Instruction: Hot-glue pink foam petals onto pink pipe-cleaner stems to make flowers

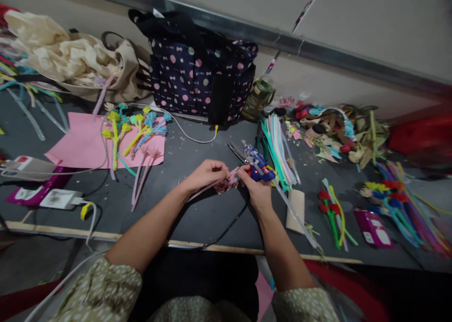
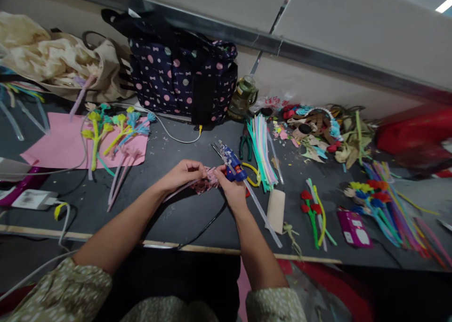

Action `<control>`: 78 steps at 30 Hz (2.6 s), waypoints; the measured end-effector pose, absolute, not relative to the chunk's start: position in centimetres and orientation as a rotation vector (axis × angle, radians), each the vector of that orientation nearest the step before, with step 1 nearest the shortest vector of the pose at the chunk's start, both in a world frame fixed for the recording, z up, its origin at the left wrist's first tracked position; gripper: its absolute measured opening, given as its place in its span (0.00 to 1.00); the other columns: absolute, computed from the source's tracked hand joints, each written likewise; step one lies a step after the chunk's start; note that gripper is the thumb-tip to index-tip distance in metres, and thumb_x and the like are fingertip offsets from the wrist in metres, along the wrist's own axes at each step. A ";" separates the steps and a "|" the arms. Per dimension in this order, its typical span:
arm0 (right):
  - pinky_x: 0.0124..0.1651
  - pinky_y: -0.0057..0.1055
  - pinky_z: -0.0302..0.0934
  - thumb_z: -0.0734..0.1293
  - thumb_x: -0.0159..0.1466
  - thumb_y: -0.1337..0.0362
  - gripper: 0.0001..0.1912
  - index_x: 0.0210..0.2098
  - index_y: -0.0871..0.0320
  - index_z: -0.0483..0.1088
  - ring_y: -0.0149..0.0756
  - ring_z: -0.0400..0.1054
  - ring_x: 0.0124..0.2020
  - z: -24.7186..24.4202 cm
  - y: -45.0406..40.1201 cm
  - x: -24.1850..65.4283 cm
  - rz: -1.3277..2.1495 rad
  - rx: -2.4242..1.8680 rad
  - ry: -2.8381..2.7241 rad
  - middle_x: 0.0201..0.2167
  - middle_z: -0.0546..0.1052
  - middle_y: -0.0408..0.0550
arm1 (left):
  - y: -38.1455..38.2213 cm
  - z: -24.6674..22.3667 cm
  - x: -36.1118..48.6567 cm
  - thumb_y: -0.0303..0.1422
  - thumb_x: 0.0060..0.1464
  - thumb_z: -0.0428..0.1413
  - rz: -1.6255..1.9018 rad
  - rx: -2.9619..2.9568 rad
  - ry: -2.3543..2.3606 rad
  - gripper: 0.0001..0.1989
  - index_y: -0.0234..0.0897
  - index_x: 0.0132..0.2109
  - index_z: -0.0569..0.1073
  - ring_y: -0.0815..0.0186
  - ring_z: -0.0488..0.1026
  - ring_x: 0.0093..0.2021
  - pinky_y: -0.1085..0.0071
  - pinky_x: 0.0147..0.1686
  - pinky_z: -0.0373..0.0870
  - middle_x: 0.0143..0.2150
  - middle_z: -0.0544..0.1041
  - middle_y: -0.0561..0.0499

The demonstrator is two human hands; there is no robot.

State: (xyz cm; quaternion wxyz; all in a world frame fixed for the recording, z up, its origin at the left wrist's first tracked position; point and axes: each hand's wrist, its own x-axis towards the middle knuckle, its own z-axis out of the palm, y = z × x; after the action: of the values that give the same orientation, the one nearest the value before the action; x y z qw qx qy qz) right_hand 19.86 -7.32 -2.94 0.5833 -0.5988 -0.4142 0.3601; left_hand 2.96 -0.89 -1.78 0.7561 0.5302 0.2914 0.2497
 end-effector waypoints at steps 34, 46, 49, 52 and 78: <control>0.23 0.26 0.56 0.71 0.56 0.51 0.16 0.32 0.57 0.69 0.24 0.58 0.19 -2.5 -7.2 19.4 0.837 -1.276 -0.838 0.31 0.75 0.43 | -0.6 -1.6 2.8 0.38 0.50 0.61 0.573 1.004 0.646 0.12 0.31 0.32 0.73 0.75 0.66 0.18 0.79 0.19 0.63 0.21 0.72 0.53; 0.28 0.28 0.61 0.69 0.58 0.49 0.17 0.32 0.57 0.75 0.29 0.63 0.21 -3.4 -8.5 19.4 0.913 -1.361 -1.118 0.25 0.74 0.43 | 0.2 -1.6 2.5 0.40 0.49 0.61 0.861 0.845 0.710 0.13 0.32 0.33 0.73 0.77 0.63 0.16 0.79 0.18 0.63 0.22 0.71 0.55; 0.28 0.29 0.61 0.69 0.59 0.50 0.17 0.33 0.59 0.75 0.29 0.64 0.21 -3.5 -8.5 19.4 0.914 -1.364 -1.161 0.27 0.76 0.45 | 0.3 -1.7 2.4 0.40 0.48 0.62 0.922 0.822 0.738 0.14 0.32 0.34 0.73 0.77 0.63 0.16 0.80 0.18 0.63 0.23 0.70 0.55; 0.28 0.29 0.61 0.69 0.59 0.51 0.16 0.32 0.59 0.75 0.29 0.64 0.21 -3.4 -8.6 19.3 0.906 -1.360 -1.203 0.27 0.76 0.46 | 0.2 -1.6 2.4 0.40 0.48 0.62 0.947 0.818 0.746 0.14 0.32 0.34 0.73 0.77 0.63 0.16 0.80 0.18 0.64 0.23 0.70 0.55; 0.23 0.27 0.63 0.71 0.55 0.50 0.17 0.29 0.58 0.73 0.30 0.66 0.18 -3.5 -8.5 18.8 0.998 -1.423 -1.097 0.21 0.76 0.44 | 0.0 -1.8 2.5 0.42 0.49 0.62 0.921 0.871 0.722 0.16 0.33 0.33 0.71 0.77 0.64 0.16 0.80 0.17 0.62 0.21 0.69 0.56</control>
State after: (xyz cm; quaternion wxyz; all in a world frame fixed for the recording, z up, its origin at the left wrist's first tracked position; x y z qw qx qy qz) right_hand 18.76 -8.51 -3.54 0.5168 -0.5927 -0.4570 0.4158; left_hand 2.49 0.01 -1.78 0.7456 0.3980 0.3296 0.4207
